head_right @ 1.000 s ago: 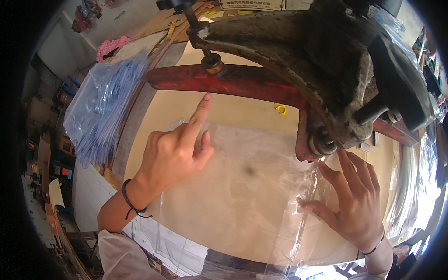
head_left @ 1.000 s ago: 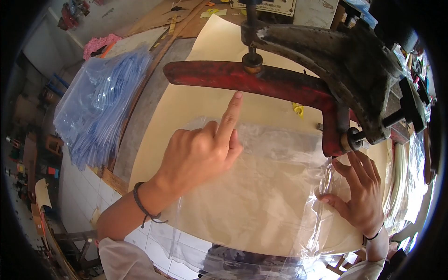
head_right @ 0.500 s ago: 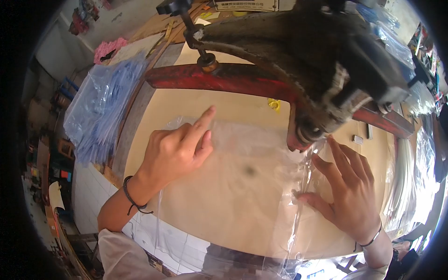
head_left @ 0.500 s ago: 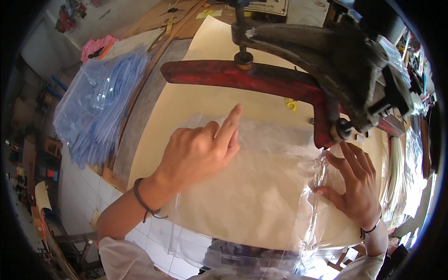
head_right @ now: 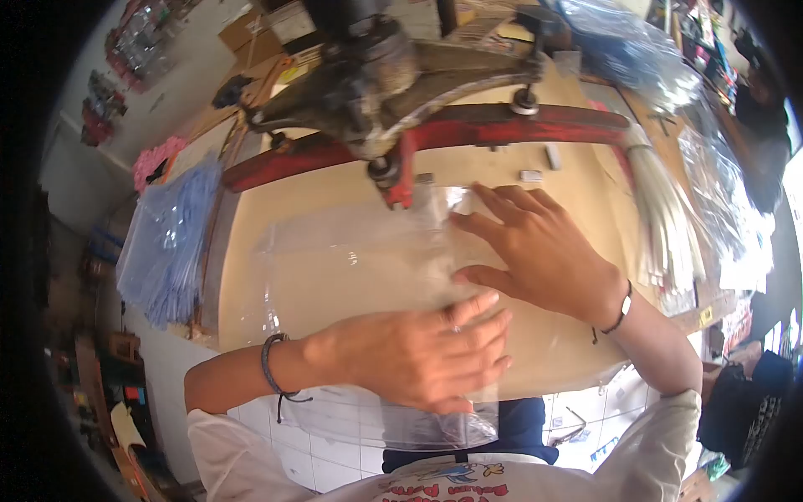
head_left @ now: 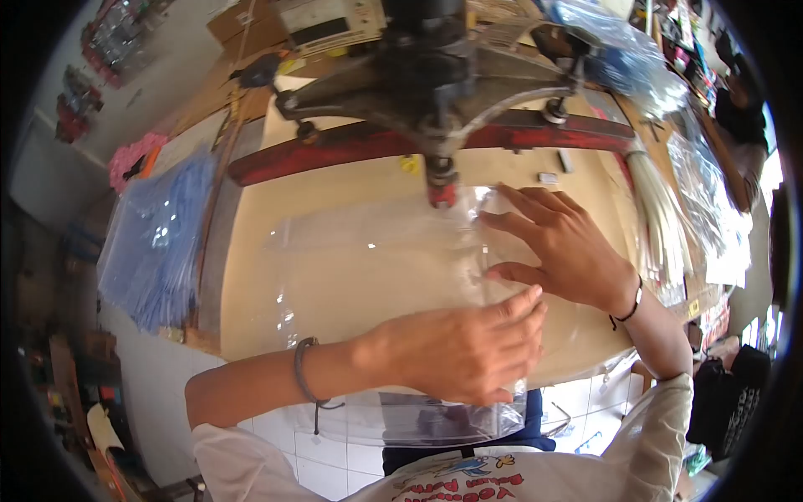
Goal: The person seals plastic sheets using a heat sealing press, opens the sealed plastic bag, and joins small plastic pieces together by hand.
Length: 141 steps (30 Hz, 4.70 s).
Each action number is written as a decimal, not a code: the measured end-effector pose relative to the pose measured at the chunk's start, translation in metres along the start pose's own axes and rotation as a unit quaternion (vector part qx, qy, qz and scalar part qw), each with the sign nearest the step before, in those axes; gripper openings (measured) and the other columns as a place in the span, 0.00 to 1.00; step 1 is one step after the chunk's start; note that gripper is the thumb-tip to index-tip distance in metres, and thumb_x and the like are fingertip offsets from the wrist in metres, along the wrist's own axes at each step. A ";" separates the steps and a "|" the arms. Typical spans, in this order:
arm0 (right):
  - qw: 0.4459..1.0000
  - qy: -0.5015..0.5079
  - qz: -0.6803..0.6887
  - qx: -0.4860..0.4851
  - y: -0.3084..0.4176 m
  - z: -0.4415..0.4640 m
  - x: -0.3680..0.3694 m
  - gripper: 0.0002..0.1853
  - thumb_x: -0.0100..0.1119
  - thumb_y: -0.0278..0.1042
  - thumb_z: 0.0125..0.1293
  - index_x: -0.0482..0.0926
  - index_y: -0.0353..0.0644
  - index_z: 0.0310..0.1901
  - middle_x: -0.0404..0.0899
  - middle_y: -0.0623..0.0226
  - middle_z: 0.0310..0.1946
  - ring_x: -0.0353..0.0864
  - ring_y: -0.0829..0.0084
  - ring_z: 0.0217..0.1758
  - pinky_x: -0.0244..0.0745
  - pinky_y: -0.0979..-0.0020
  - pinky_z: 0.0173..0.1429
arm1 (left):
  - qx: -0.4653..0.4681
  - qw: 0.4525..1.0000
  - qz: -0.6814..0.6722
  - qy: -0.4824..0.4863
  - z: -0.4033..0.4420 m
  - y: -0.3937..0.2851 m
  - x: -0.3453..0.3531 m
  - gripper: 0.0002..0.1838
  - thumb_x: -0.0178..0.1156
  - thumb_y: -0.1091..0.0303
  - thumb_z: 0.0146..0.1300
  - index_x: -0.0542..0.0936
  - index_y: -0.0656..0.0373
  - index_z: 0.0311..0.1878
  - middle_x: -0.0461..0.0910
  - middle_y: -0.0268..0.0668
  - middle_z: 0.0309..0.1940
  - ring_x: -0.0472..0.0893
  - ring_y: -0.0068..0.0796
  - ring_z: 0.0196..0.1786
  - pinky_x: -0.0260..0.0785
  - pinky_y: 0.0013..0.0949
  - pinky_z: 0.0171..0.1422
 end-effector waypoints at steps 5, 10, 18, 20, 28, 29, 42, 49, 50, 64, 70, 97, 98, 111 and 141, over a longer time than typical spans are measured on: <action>1.000 -0.004 0.031 -0.001 -0.016 -0.007 -0.018 0.19 0.66 0.43 0.68 0.84 0.48 0.57 0.81 0.56 0.61 0.79 0.53 0.63 0.71 0.56 0.70 | -0.038 0.984 -0.171 0.019 0.005 0.021 0.035 0.37 0.50 0.36 0.72 0.76 0.57 0.69 0.75 0.46 0.69 0.69 0.45 0.76 0.52 0.55 0.84; 0.954 0.003 0.287 -0.091 -0.004 -0.006 -0.038 0.12 0.66 0.31 0.63 0.86 0.40 0.48 0.87 0.60 0.40 0.86 0.55 0.43 0.81 0.59 0.47 | -0.072 0.975 -0.208 0.031 -0.001 0.025 0.042 0.38 0.52 0.34 0.69 0.76 0.53 0.71 0.75 0.46 0.68 0.69 0.46 0.76 0.56 0.51 0.82; 0.911 0.071 0.394 -0.096 0.004 -0.002 -0.012 0.15 0.70 0.27 0.58 0.86 0.37 0.48 0.88 0.60 0.37 0.87 0.59 0.39 0.81 0.64 0.43 | -0.090 0.983 -0.156 0.034 -0.006 0.023 0.039 0.38 0.56 0.32 0.66 0.78 0.46 0.71 0.80 0.42 0.59 0.69 0.53 0.68 0.60 0.44 0.77; 0.903 0.078 0.412 -0.091 0.005 0.000 -0.014 0.17 0.74 0.27 0.56 0.87 0.36 0.48 0.88 0.62 0.36 0.87 0.62 0.39 0.81 0.66 0.42 | -0.089 0.985 -0.141 0.034 -0.008 0.020 0.040 0.37 0.56 0.32 0.66 0.78 0.45 0.71 0.80 0.41 0.59 0.68 0.51 0.65 0.59 0.45 0.77; 0.891 0.044 0.441 -0.099 0.009 0.002 -0.011 0.16 0.74 0.26 0.57 0.88 0.38 0.48 0.88 0.63 0.37 0.88 0.62 0.41 0.83 0.66 0.44 | -0.090 0.985 -0.143 0.035 -0.013 0.017 0.045 0.37 0.58 0.33 0.66 0.78 0.46 0.71 0.77 0.38 0.61 0.69 0.43 0.61 0.63 0.45 0.73; 0.892 0.048 0.440 -0.094 0.009 0.003 -0.011 0.16 0.74 0.26 0.57 0.88 0.38 0.48 0.88 0.63 0.37 0.89 0.62 0.41 0.83 0.66 0.45 | -0.093 0.982 -0.159 0.035 -0.013 0.017 0.046 0.37 0.59 0.34 0.65 0.78 0.46 0.71 0.77 0.38 0.62 0.70 0.42 0.60 0.64 0.45 0.72; 0.885 0.024 0.449 -0.116 0.005 0.004 -0.002 0.15 0.75 0.27 0.57 0.88 0.39 0.47 0.89 0.61 0.40 0.90 0.64 0.39 0.84 0.69 0.43 | -0.125 0.974 -0.178 0.057 -0.012 0.021 0.047 0.37 0.59 0.34 0.64 0.77 0.43 0.72 0.82 0.31 0.56 0.78 0.27 0.55 0.66 0.38 0.69; 0.866 0.037 0.489 -0.094 0.002 0.004 0.007 0.14 0.74 0.28 0.56 0.89 0.39 0.46 0.90 0.61 0.42 0.91 0.65 0.40 0.85 0.70 0.45 | -0.118 0.985 -0.110 0.057 -0.008 0.018 0.043 0.37 0.54 0.32 0.67 0.77 0.42 0.73 0.85 0.29 0.48 0.80 0.23 0.54 0.58 0.42 0.77; 0.865 0.038 0.491 -0.092 0.002 0.004 0.007 0.14 0.74 0.28 0.56 0.89 0.39 0.46 0.90 0.60 0.42 0.91 0.65 0.40 0.85 0.70 0.46 | -0.116 0.987 -0.101 0.055 -0.008 0.017 0.043 0.37 0.53 0.31 0.67 0.76 0.42 0.73 0.85 0.29 0.47 0.81 0.24 0.53 0.56 0.43 0.79; 0.843 0.035 0.529 -0.093 0.003 0.004 0.012 0.14 0.75 0.27 0.56 0.88 0.38 0.46 0.90 0.58 0.44 0.92 0.64 0.41 0.86 0.69 0.45 | -0.120 0.987 -0.095 0.048 -0.008 0.018 0.041 0.37 0.50 0.30 0.68 0.78 0.44 0.70 0.84 0.34 0.44 0.81 0.36 0.51 0.65 0.45 0.73; 0.848 0.028 0.519 -0.105 0.008 0.005 0.008 0.15 0.75 0.28 0.57 0.87 0.37 0.47 0.90 0.58 0.43 0.92 0.64 0.39 0.86 0.70 0.43 | -0.112 0.990 -0.061 0.057 -0.007 0.021 0.029 0.30 0.55 0.33 0.67 0.86 0.46 0.57 0.82 0.32 0.38 0.78 0.30 0.44 0.70 0.32 0.51; 0.836 0.044 0.543 -0.060 0.009 0.000 0.016 0.14 0.78 0.26 0.57 0.86 0.37 0.44 0.89 0.56 0.44 0.91 0.63 0.47 0.86 0.69 0.49 | -0.149 0.964 -0.204 0.086 -0.014 0.015 0.050 0.32 0.59 0.38 0.68 0.81 0.45 0.69 0.85 0.34 0.49 0.83 0.31 0.53 0.72 0.38 0.65; 0.838 0.042 0.540 -0.061 0.009 0.000 0.015 0.14 0.78 0.26 0.57 0.86 0.37 0.45 0.89 0.57 0.44 0.91 0.64 0.46 0.85 0.70 0.48 | -0.152 0.962 -0.211 0.087 -0.014 0.015 0.051 0.31 0.59 0.38 0.68 0.81 0.44 0.68 0.85 0.34 0.49 0.83 0.31 0.52 0.72 0.38 0.65; 0.841 0.030 0.537 -0.060 0.008 0.000 0.015 0.12 0.77 0.26 0.59 0.87 0.36 0.44 0.89 0.57 0.43 0.91 0.63 0.45 0.85 0.69 0.48 | -0.140 0.977 -0.142 0.077 -0.011 0.017 0.044 0.35 0.58 0.37 0.67 0.76 0.41 0.73 0.84 0.34 0.51 0.83 0.30 0.52 0.73 0.39 0.65; 0.860 0.008 0.506 -0.062 0.008 0.003 0.016 0.13 0.72 0.27 0.60 0.86 0.37 0.47 0.87 0.62 0.36 0.88 0.70 0.36 0.82 0.70 0.40 | -0.162 0.968 -0.191 0.033 -0.009 0.028 0.038 0.34 0.64 0.37 0.62 0.80 0.37 0.70 0.79 0.33 0.62 0.81 0.34 0.56 0.77 0.37 0.61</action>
Point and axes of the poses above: each hand's wrist, its own z-axis towards the middle knuckle, its own x-axis out of the palm, y = z × x, the point moved 8 cm from there along z, towards the middle knuckle
